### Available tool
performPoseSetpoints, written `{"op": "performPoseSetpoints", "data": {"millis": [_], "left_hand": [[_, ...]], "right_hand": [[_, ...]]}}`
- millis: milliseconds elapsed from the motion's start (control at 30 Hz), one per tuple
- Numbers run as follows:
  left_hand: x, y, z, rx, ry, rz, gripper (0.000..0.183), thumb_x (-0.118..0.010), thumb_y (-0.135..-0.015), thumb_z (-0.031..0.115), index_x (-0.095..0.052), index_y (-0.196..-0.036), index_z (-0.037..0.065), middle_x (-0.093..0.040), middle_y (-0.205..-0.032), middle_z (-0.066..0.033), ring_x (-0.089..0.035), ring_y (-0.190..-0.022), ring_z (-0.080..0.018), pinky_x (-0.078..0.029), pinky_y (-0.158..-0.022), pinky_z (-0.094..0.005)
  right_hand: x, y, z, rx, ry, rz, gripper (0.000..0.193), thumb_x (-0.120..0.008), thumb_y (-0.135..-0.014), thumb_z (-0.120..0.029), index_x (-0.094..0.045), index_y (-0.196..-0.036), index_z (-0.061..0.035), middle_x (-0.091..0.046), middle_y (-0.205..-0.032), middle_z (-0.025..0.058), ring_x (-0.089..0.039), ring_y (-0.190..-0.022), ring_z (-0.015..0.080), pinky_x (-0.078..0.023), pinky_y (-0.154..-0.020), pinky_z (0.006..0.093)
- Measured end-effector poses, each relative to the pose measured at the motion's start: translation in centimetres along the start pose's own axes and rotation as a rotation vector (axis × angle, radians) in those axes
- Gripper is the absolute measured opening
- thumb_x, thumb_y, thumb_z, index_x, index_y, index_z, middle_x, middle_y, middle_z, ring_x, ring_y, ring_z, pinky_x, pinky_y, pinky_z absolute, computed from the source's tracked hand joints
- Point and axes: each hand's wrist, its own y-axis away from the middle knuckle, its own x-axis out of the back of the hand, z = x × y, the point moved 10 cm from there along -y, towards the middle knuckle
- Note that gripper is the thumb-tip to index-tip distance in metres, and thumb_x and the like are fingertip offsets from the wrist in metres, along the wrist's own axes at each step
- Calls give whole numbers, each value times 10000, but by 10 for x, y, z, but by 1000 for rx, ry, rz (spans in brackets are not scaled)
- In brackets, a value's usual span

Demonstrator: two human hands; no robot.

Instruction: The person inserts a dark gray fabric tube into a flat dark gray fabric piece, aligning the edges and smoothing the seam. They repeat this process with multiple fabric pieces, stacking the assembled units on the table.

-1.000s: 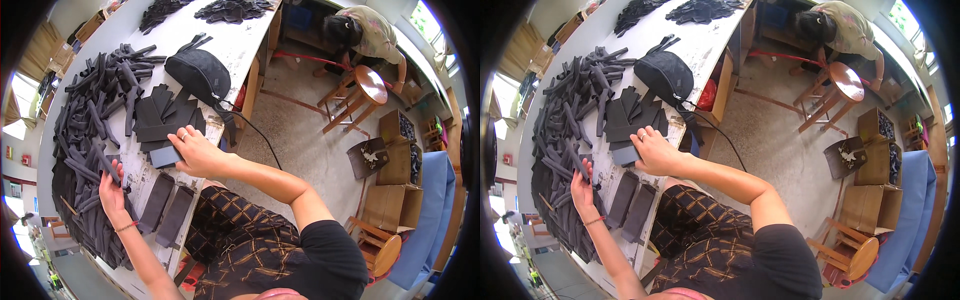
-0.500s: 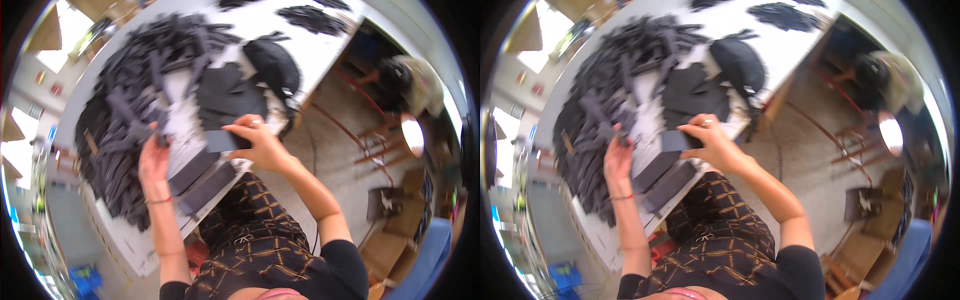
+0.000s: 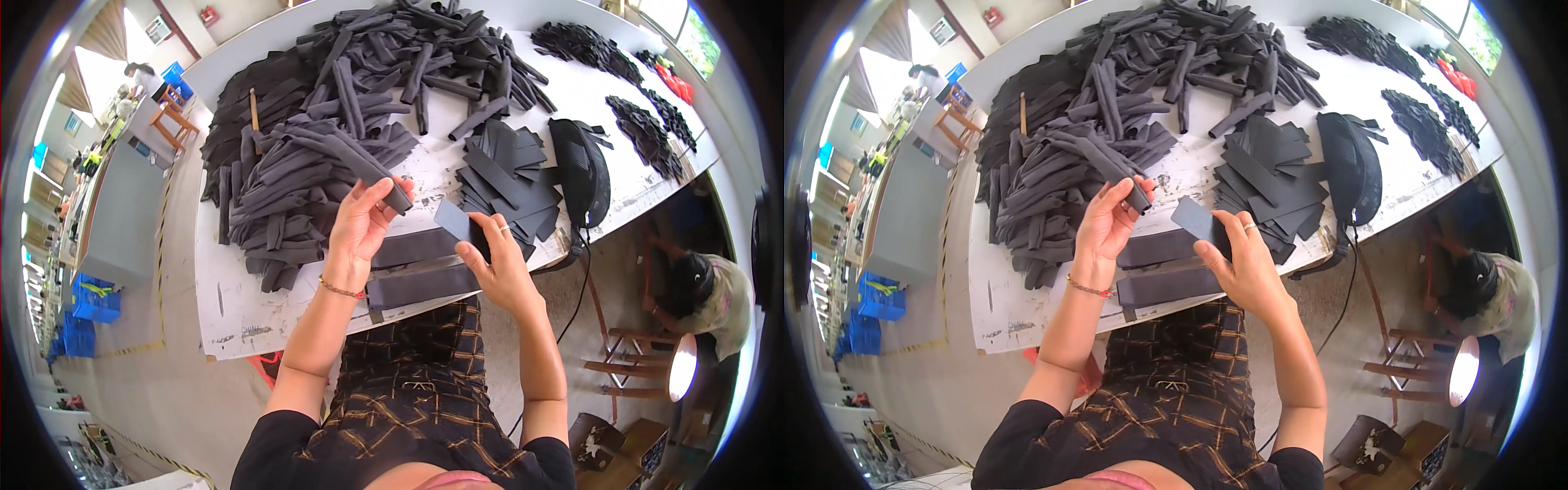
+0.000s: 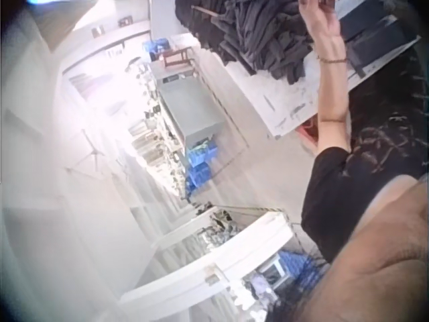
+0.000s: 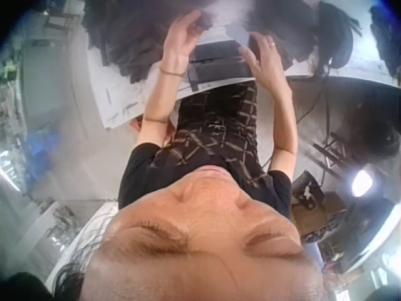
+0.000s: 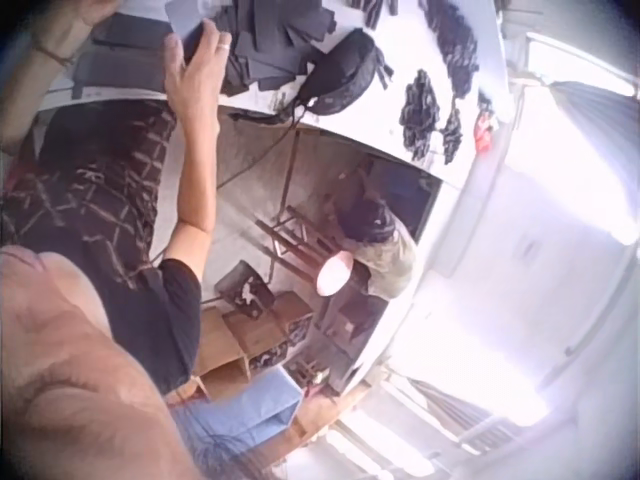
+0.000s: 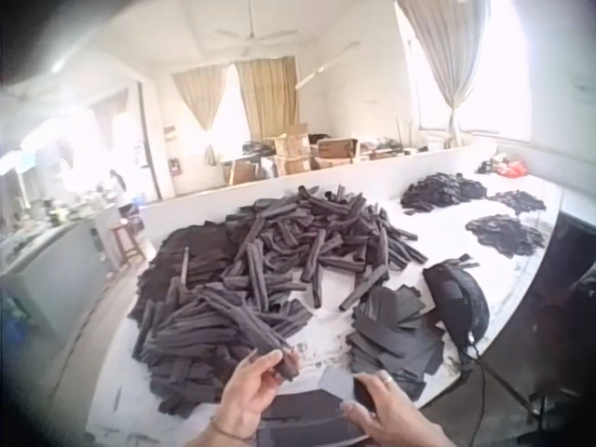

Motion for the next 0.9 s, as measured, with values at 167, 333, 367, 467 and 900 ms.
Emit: {"op": "performPoseSetpoints", "data": {"millis": [167, 333, 367, 467, 900], "left_hand": [[9, 4, -14, 88, 94, 40, 317, -659, -941, 145, -572, -1213, 7, -670, -1083, -144, -651, -1071, -324, -559, -946, -448], [-8, 6, -18, 155, 304, -114, 364, -517, -1020, 297, -512, -1300, 64, -610, -1219, -191, -590, -1162, -400, -503, -990, -563], [-7, 6, -18, 155, 302, -125, 367, -496, -1027, 302, -499, -1312, 71, -602, -1234, -198, -579, -1174, -410, -495, -994, -578], [-1, 5, -17, 133, 233, -118, 363, -469, -1038, 293, -482, -1330, 77, -591, -1262, -206, -569, -1190, -423, -490, -995, -594], [17, 7, -14, 48, 41, 61, 213, -683, -931, 127, -615, -1115, 44, -696, -1026, -143, -698, -986, -290, -606, -831, -381]], "right_hand": [[-9, 2, -8, 98, 9, 34, 499, -659, -940, -281, -521, -1310, 24, -502, -1146, 197, -552, -1005, 350, -478, -869, 407], [-10, 3, -2, 89, 39, 64, 470, -705, -900, -201, -567, -1298, 7, -490, -1175, 186, -546, -1041, 340, -478, -884, 400], [-11, 3, 1, 87, 44, 61, 467, -712, -893, -191, -574, -1293, 8, -491, -1172, 184, -544, -1035, 337, -479, -879, 399], [-12, 4, 3, 122, 119, 68, 483, -734, -869, -165, -579, -1293, 7, -494, -1155, 173, -538, -1002, 322, -481, -860, 395], [-7, 16, -27, 300, 195, 217, 490, -778, -769, -54, -663, -1244, -90, -506, -1016, 106, -516, -889, 277, -475, -748, 371]]}}
